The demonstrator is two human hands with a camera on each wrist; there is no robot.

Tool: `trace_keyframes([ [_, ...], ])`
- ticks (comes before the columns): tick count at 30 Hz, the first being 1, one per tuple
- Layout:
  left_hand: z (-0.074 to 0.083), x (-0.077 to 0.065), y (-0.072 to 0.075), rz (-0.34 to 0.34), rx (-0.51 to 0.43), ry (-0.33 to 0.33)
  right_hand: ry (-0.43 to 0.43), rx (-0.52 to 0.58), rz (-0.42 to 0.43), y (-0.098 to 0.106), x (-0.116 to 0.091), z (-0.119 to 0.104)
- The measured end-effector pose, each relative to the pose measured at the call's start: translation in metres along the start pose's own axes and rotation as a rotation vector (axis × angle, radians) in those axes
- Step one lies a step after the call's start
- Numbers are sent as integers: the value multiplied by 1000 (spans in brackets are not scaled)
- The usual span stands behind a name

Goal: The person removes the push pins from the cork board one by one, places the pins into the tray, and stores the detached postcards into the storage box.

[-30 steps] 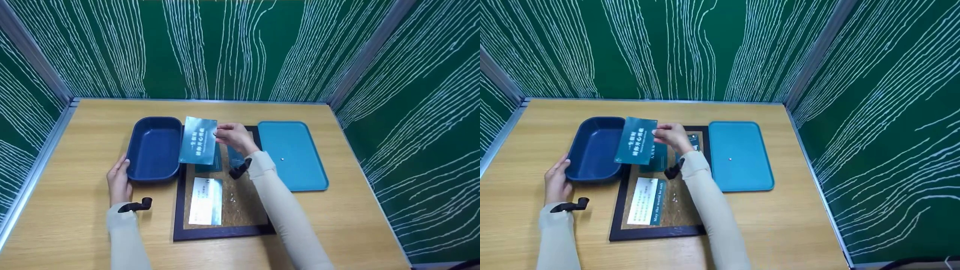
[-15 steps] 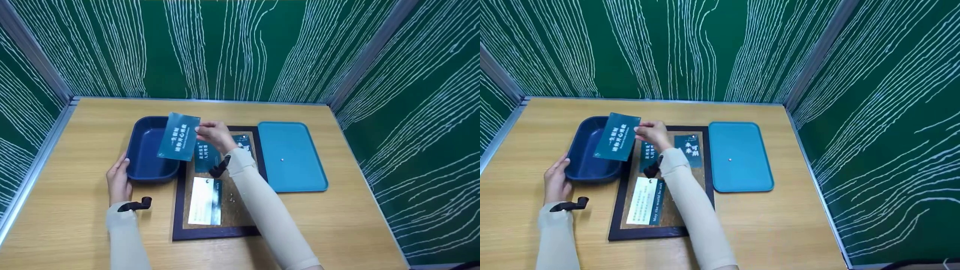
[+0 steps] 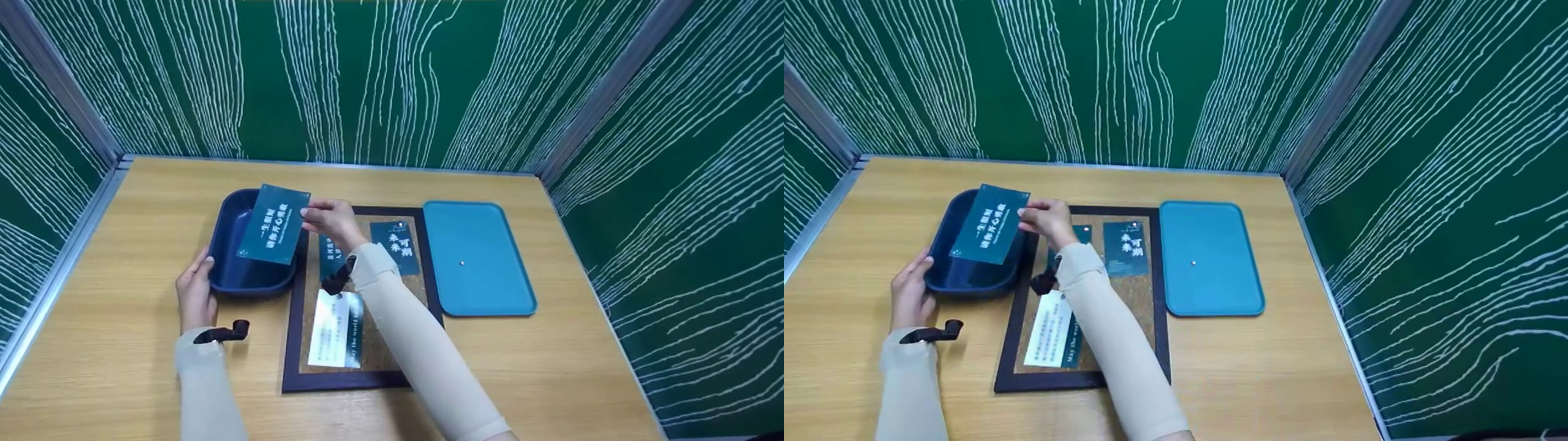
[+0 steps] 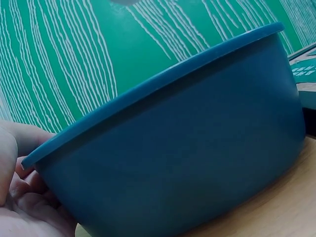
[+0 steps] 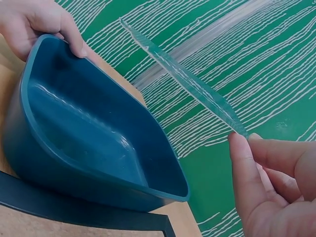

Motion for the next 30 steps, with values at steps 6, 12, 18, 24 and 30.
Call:
trace_keyframes([
  [6, 0, 1, 0, -1, 19, -13, 11, 14, -3, -8, 1, 6],
  [12, -1, 1, -1, 4, 1, -38, 15, 10, 4, -16, 3, 9],
  [18, -1, 1, 1, 12, -6, -24, 11, 23, 9, -23, 4, 10],
  [24, 0, 1, 1, 18, -6, -14, 4, 11, 17, -25, 2, 10],
  [30, 0, 1, 0, 24, -8, -7, -6, 7, 20, -24, 3, 11],
])
Point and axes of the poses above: each hand's wrist, its own x-axis towards the middle knuckle, its own y-axis out of the back of the hand, z = x × y, the point moved 5 cm from there along x, towards the middle knuckle, and after that the axes turned 1 degree about -z, right-handed, at the moved point
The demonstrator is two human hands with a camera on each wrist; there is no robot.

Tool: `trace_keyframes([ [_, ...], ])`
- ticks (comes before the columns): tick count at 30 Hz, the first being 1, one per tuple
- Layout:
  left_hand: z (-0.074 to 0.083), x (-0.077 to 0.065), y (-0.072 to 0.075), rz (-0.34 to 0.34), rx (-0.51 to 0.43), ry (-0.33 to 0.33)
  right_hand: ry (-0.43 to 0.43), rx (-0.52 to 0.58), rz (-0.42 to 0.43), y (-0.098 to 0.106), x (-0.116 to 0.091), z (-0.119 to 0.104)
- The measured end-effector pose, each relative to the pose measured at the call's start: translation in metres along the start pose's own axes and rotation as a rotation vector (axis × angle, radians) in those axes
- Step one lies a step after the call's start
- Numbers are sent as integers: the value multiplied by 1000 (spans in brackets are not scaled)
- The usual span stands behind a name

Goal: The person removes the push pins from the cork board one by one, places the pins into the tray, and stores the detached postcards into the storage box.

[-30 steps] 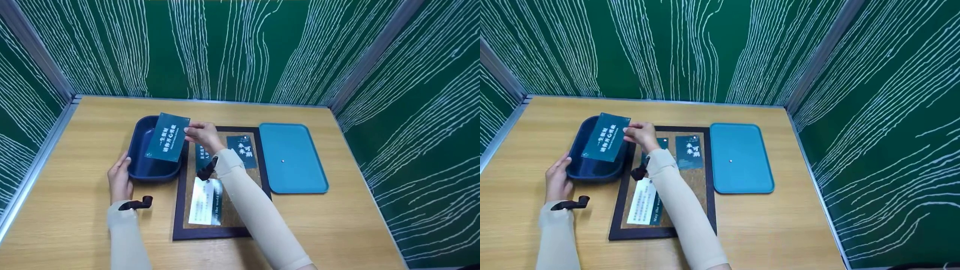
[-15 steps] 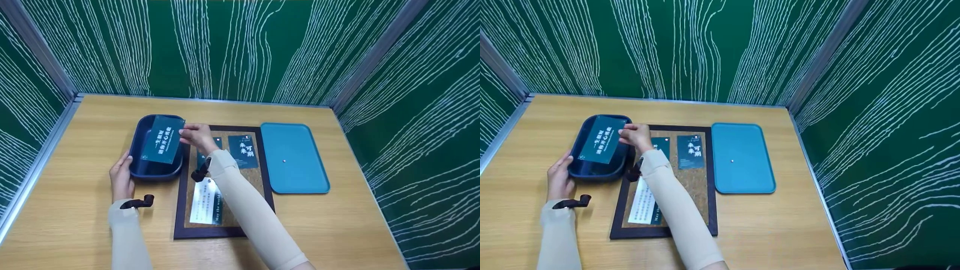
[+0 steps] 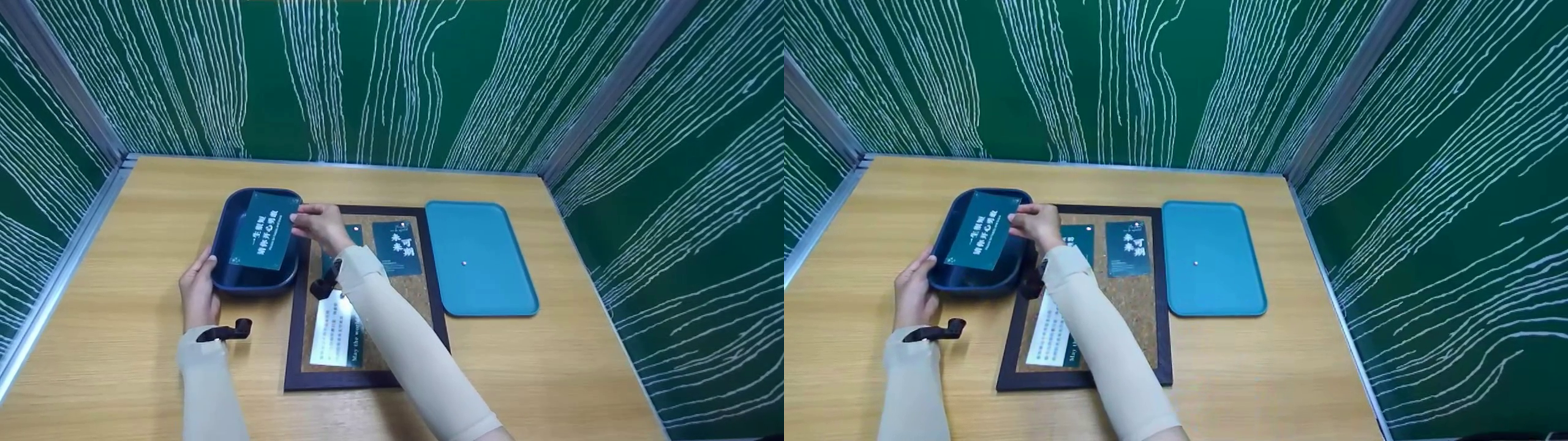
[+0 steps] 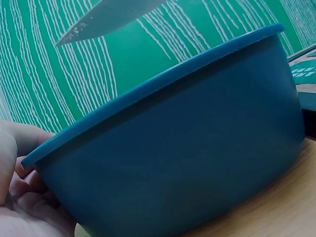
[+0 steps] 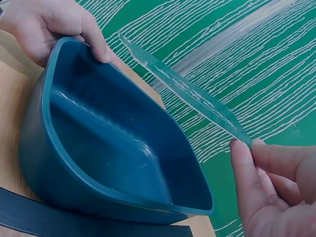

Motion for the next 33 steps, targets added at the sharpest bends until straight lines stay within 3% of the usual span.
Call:
trace_keyframes([
  [5, -1, -1, -1, -6, 17, -22, 6, -4, -11, -1, 2, 2],
  [11, -3, 0, -2, -23, 20, -34, 35, -95, -43, 0, 3, 6],
  [23, -1, 0, 0, -18, 5, -20, 5, -163, -47, 6, 5, 12],
  [33, -1, 0, 0, -29, 12, 3, 22, -122, -46, 11, 7, 15],
])
Point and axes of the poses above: each hand's wrist, its own x-axis towards the middle knuckle, its own y-axis out of the back of the hand, z = x × y, the point moved 5 cm from there along x, towards the middle knuckle, and after that the axes turned 1 degree about -z, right-handed, at the moved point
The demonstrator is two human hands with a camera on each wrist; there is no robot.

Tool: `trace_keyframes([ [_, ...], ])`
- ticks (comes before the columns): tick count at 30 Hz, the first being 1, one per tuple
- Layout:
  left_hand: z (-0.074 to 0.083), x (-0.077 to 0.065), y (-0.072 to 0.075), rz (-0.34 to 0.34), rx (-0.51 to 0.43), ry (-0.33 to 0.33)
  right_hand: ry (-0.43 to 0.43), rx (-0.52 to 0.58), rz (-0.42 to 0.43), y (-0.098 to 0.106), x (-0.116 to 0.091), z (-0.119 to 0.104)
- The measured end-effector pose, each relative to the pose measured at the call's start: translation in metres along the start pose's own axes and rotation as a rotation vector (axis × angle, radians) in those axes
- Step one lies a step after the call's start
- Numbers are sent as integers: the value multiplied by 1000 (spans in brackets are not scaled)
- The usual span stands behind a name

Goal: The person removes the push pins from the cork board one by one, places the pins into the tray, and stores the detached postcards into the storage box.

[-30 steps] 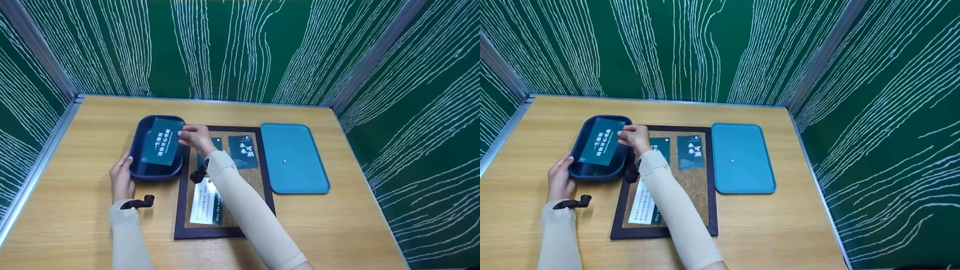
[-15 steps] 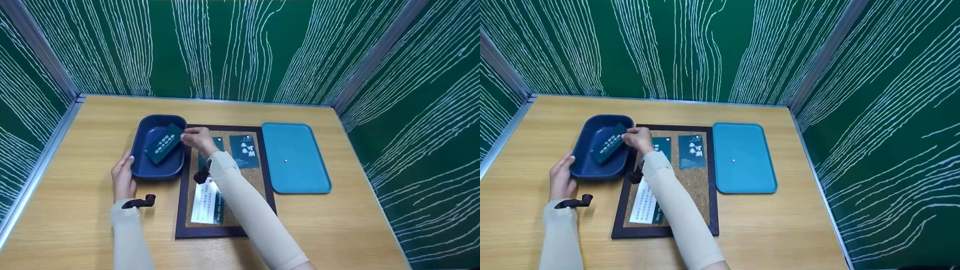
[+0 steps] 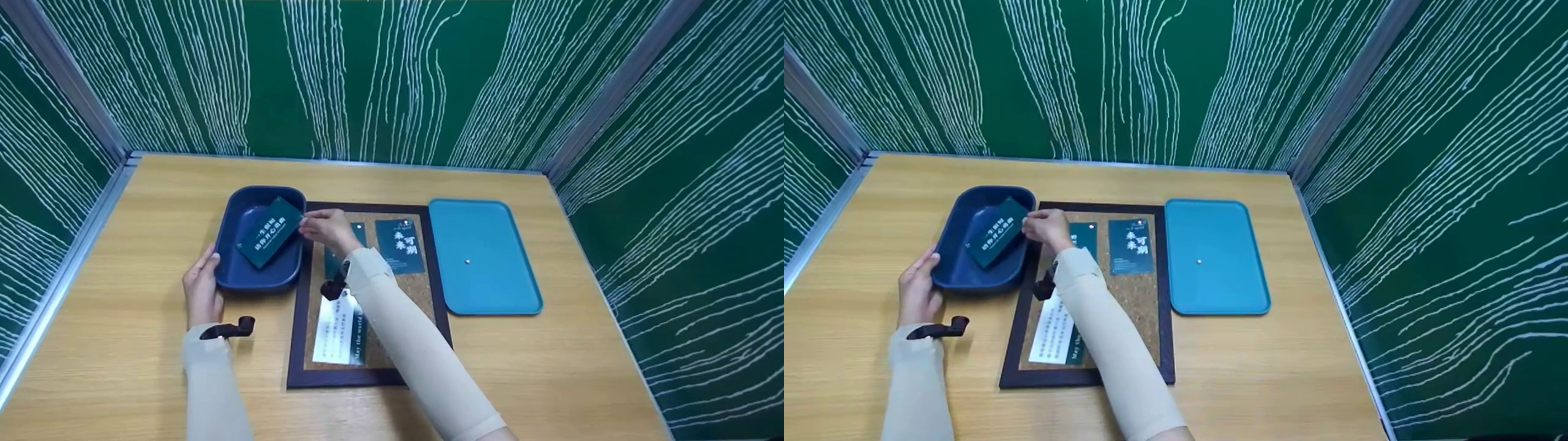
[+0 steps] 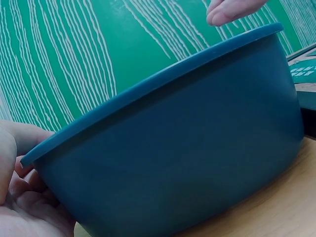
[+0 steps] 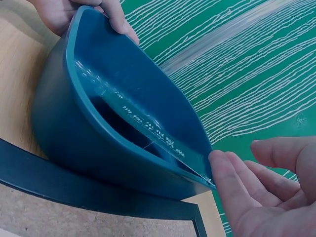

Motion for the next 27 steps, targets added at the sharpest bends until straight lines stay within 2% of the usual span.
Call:
trace_keyframes([
  [7, 1, -1, -2, 10, 24, -25, 7, 34, 8, 4, 2, 1],
  [12, 1, 0, -1, 21, 3, 3, -21, 18, 31, 11, 1, 2],
  [22, 5, 1, -1, 37, -26, 33, -20, -15, 29, 24, 1, 4],
  [27, 8, 1, -3, 47, 58, 11, -24, 11, 6, 30, -1, 2],
])
Point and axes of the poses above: each hand's wrist, its own x-axis towards the middle knuckle, its own y-axis out of the back of the hand, z = x × y, the point moved 5 cm from there along x, towards the middle knuckle, and after that the axes turned 1 degree about -z, right-handed, at the moved point
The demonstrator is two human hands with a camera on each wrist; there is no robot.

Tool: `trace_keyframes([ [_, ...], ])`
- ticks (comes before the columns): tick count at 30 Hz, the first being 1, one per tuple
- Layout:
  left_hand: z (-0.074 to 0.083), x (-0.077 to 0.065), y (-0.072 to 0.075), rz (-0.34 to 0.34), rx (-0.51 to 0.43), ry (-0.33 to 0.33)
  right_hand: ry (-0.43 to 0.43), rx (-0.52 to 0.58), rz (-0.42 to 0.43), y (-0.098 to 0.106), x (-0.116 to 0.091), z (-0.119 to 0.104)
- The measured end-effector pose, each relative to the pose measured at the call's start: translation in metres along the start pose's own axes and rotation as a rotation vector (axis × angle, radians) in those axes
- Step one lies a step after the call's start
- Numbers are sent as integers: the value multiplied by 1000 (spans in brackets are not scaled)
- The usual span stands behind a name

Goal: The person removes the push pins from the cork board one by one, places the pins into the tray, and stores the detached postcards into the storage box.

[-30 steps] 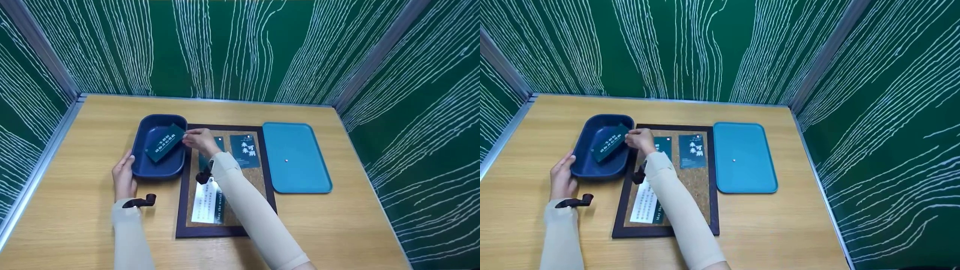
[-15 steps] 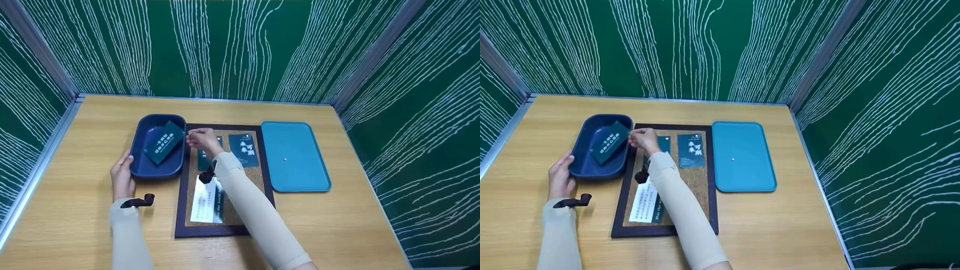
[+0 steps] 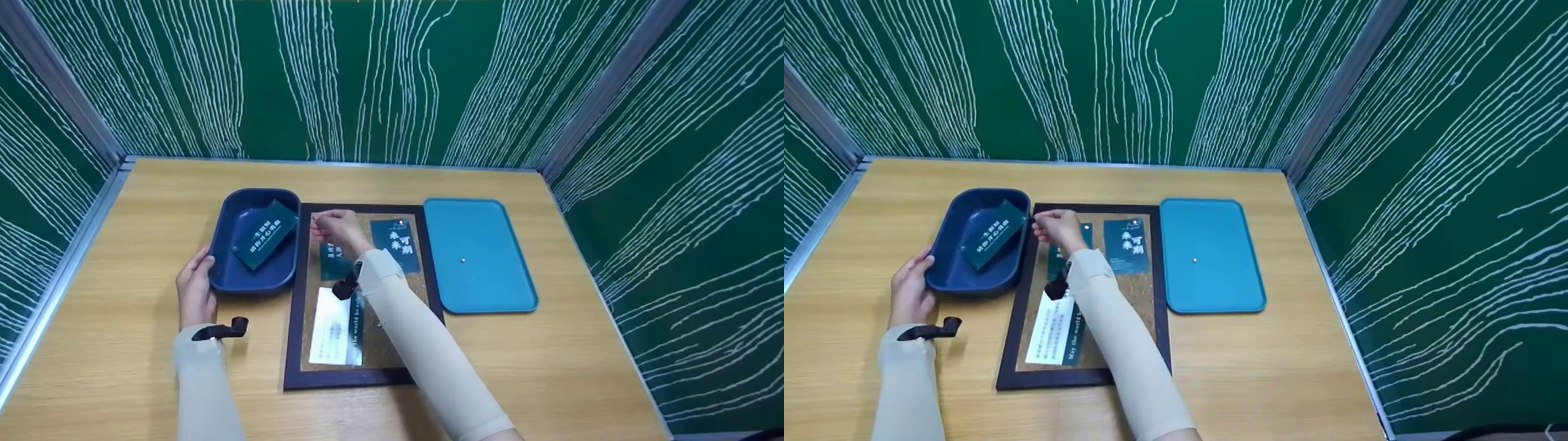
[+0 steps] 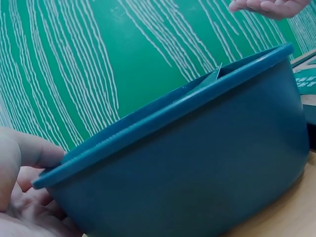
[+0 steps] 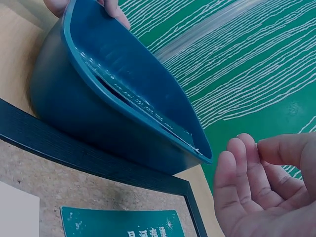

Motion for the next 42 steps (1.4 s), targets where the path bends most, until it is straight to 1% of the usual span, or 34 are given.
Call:
trace_keyframes([
  [2, 2, -1, -1, 5, 67, -16, 0, 10, -8, 2, -2, -1],
  [3, 3, -2, -1, 9, 117, -23, 0, 12, -11, 3, -3, -1],
  [7, 11, -9, -5, 23, 353, -85, 6, 8, -19, 8, -6, -2],
  [10, 17, -15, -10, 34, 522, -153, 13, 4, -29, 11, -9, -2],
  [13, 24, -21, -15, 47, 671, -208, 25, -1, -45, 14, -12, -1],
  [16, 31, -27, -21, 56, 814, -283, 34, -10, -70, 16, -14, 0],
  [19, 35, -35, -31, 50, 898, -347, 25, -32, -92, 20, -15, 2],
  [23, 38, -49, -49, 11, 972, -456, 12, -116, -104, 27, -18, 5],
  [25, 38, -57, -59, -23, 1019, -525, 20, -176, -113, 29, -19, 6],
  [28, 32, -70, -74, -92, 1091, -613, 30, -249, -126, 33, -22, 8],
  [30, 27, -78, -83, -140, 1146, -651, 32, -287, -140, 34, -24, 10],
  [34, 14, -91, -99, -212, 1242, -700, 25, -349, -157, 38, -26, 15],
  [36, 7, -96, -106, -243, 1274, -708, 28, -388, -170, 40, -26, 18],
  [38, -1, -102, -112, -275, 1303, -687, 39, -424, -190, 42, -27, 21],
  [42, -20, -114, -121, -335, 1358, -621, 36, -480, -207, 45, -30, 28],
])
Point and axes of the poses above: each hand's wrist, its own x-axis towards the middle knuckle, its own y-axis out of the back of the hand, z = x × y, the point moved 5 cm from there along x, towards the middle knuckle, and after that the axes turned 1 degree about -z, right-handed, at the moved point
